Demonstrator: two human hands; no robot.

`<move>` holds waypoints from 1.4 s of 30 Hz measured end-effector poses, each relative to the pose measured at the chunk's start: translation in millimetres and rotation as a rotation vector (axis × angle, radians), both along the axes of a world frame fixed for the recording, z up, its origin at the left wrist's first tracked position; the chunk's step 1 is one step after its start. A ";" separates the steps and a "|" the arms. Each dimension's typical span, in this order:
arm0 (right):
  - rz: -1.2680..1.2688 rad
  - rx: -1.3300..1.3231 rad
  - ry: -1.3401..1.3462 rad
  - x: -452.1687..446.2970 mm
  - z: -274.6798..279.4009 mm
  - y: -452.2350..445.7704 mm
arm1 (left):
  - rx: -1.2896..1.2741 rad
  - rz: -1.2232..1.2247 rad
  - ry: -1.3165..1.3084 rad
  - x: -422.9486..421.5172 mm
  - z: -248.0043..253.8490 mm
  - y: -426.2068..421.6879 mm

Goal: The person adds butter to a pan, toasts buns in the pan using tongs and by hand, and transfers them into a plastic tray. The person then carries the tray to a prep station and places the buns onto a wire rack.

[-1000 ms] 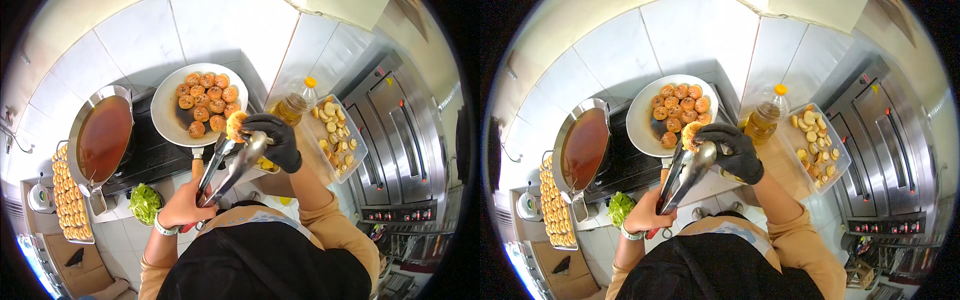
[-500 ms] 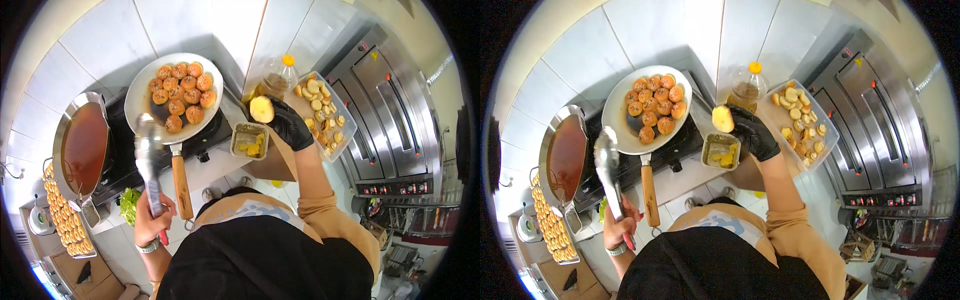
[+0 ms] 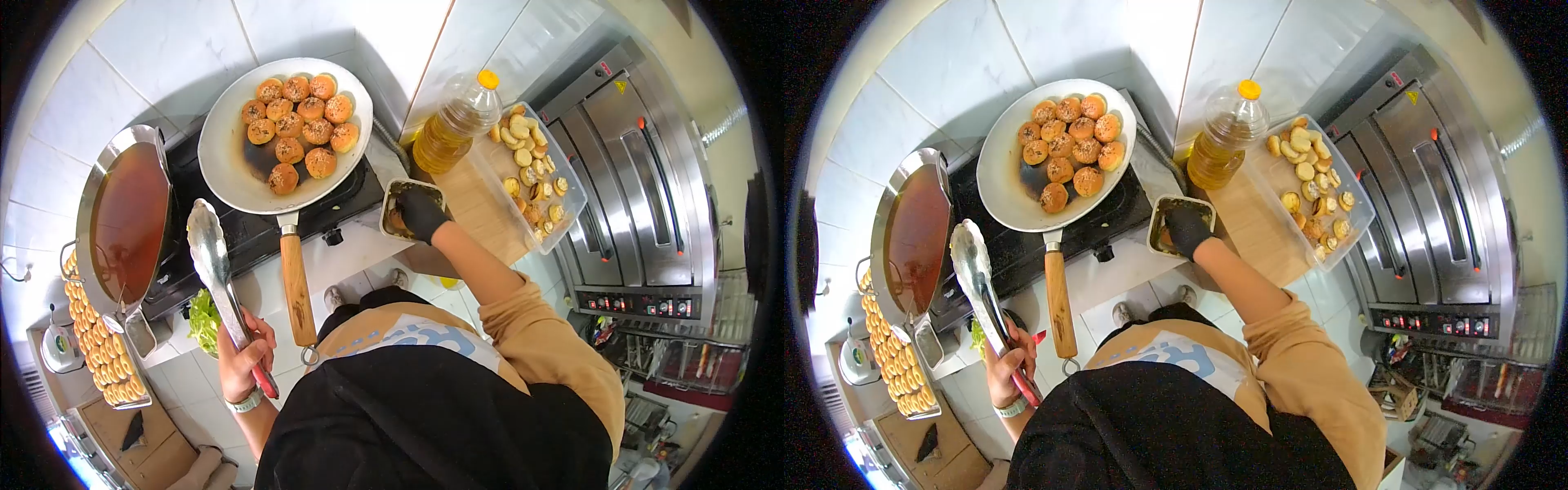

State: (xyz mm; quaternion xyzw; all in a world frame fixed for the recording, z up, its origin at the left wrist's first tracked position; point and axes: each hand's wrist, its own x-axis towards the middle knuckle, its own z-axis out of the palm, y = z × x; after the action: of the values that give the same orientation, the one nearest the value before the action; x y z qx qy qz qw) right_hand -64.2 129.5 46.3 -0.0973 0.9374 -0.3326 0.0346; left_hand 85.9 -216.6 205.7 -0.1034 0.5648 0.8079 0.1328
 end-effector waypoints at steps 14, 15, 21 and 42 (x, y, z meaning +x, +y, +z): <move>0.088 0.304 -0.082 -14.2 15.3 3.3 | 0.012 0.051 -0.023 7.0 -6.9 -11.2; 0.058 0.307 -0.236 -14.4 49.9 -0.8 | 0.014 0.051 -0.024 7.6 -7.4 -12.6; 0.003 0.477 0.207 -2.8 -37.6 -2.2 | 0.025 0.032 -0.038 2.4 -13.2 -11.5; -0.135 -1.176 -0.628 26.7 101.7 59.5 | 0.024 0.037 -0.046 -0.9 -17.7 -14.8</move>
State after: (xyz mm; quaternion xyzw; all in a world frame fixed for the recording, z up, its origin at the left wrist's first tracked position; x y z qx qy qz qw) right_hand -37.5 189.0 148.0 0.0605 0.5497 -0.8020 0.2260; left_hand 85.0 -231.4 187.9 -0.1309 0.5499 0.8143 0.1320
